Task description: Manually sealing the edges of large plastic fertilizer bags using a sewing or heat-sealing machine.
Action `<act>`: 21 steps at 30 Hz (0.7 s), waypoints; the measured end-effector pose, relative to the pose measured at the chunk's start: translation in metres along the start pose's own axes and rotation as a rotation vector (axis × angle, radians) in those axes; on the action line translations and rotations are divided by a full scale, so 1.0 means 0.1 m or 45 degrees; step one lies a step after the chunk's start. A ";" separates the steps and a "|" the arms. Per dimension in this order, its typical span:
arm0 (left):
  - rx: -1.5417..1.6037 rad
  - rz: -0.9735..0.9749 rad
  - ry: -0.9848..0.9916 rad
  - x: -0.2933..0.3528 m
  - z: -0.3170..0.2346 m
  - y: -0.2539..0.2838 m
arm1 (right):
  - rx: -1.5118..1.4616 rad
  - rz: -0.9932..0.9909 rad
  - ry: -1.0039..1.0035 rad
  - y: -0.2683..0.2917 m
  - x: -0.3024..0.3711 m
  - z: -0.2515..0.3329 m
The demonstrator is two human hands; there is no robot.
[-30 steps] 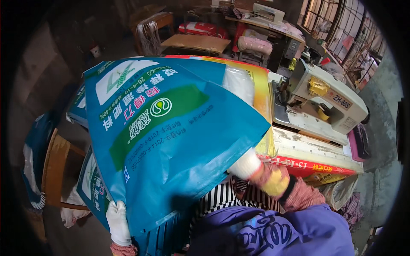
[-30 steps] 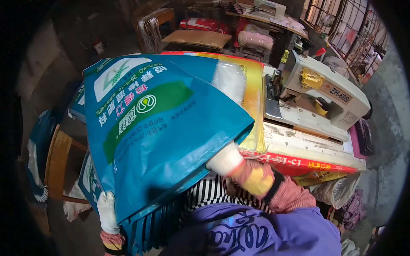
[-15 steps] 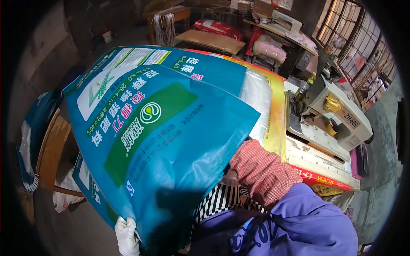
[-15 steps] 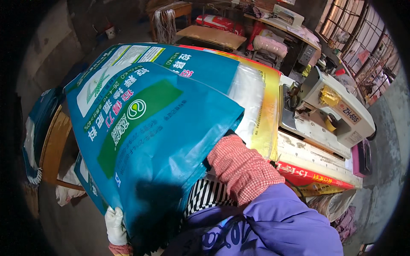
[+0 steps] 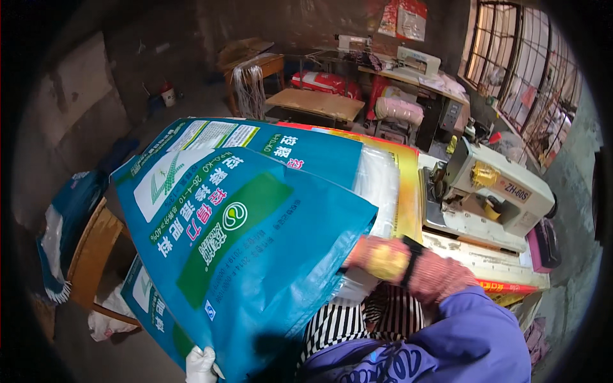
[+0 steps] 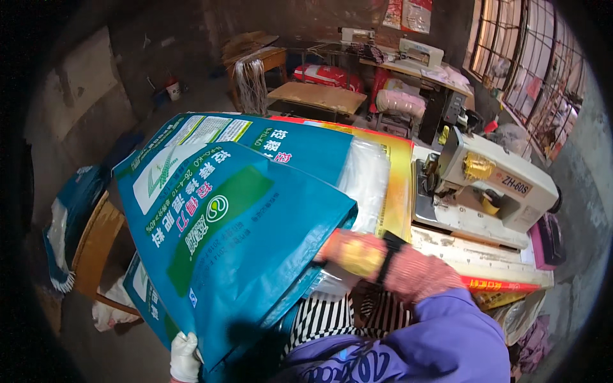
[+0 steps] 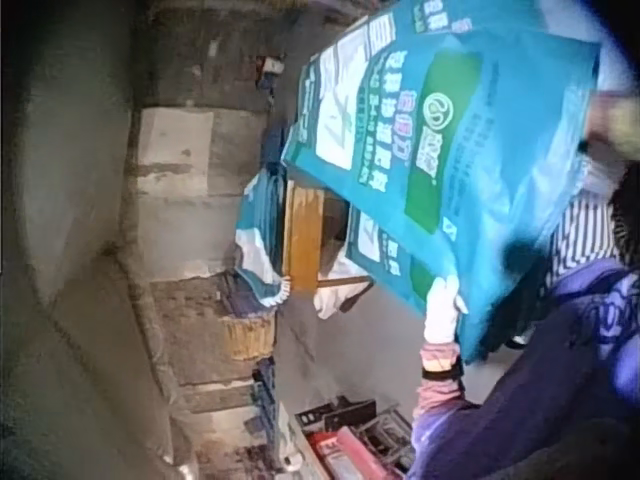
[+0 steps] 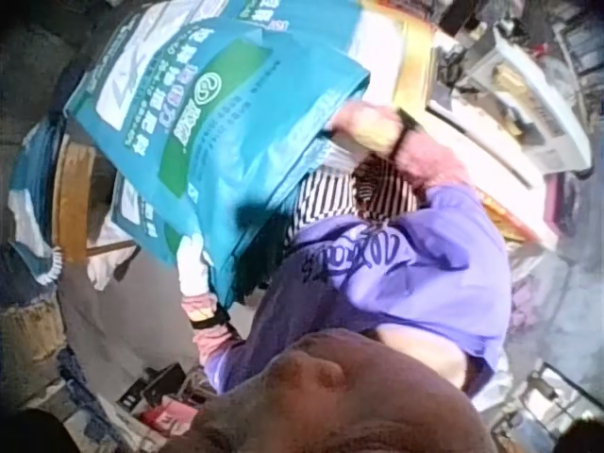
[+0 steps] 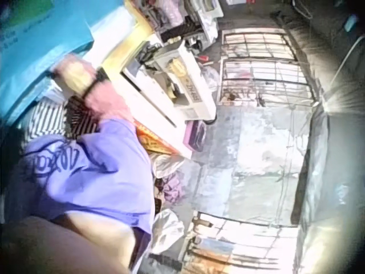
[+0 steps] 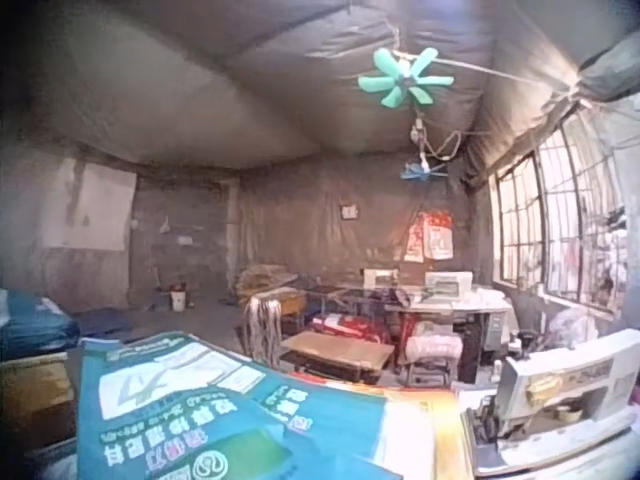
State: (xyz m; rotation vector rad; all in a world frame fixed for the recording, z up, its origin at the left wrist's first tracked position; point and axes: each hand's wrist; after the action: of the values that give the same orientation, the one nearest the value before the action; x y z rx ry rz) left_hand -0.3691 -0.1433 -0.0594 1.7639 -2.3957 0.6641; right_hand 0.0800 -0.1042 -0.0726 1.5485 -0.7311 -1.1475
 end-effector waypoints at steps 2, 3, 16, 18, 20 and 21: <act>0.007 -0.070 0.021 0.02 -0.05 -0.01 | -0.173 0.213 0.198 0.76 0.01 0.16; 0.059 -0.036 0.022 0.03 -0.03 0.08 | -0.310 0.456 0.259 1.33 0.09 0.21; -0.057 -0.020 0.209 0.01 -0.59 -0.40 | -0.300 0.740 -0.673 0.71 -0.04 -0.54; -0.588 -0.103 0.092 -0.12 -0.61 -0.22 | -0.074 0.613 -0.613 0.62 0.06 -0.47; -0.275 -0.232 -0.178 -0.27 -0.56 -0.26 | 0.266 0.517 -0.510 0.47 0.07 -0.43; -0.764 -0.369 -0.308 -0.41 -0.55 -0.16 | 0.329 0.521 -0.499 0.47 0.02 -0.35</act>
State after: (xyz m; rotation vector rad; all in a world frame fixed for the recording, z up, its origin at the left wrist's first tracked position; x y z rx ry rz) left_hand -0.3508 -0.0886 -0.0192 1.9107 -2.0778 -0.2915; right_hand 0.1172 -0.1063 -0.0274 1.3021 -1.4345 -1.0816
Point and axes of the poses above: each hand's wrist, its own x-axis away from the middle knuckle, its own y-axis out of the back of the hand, z = x × y, and after that the axes turned 10 degrees about x, right-handed
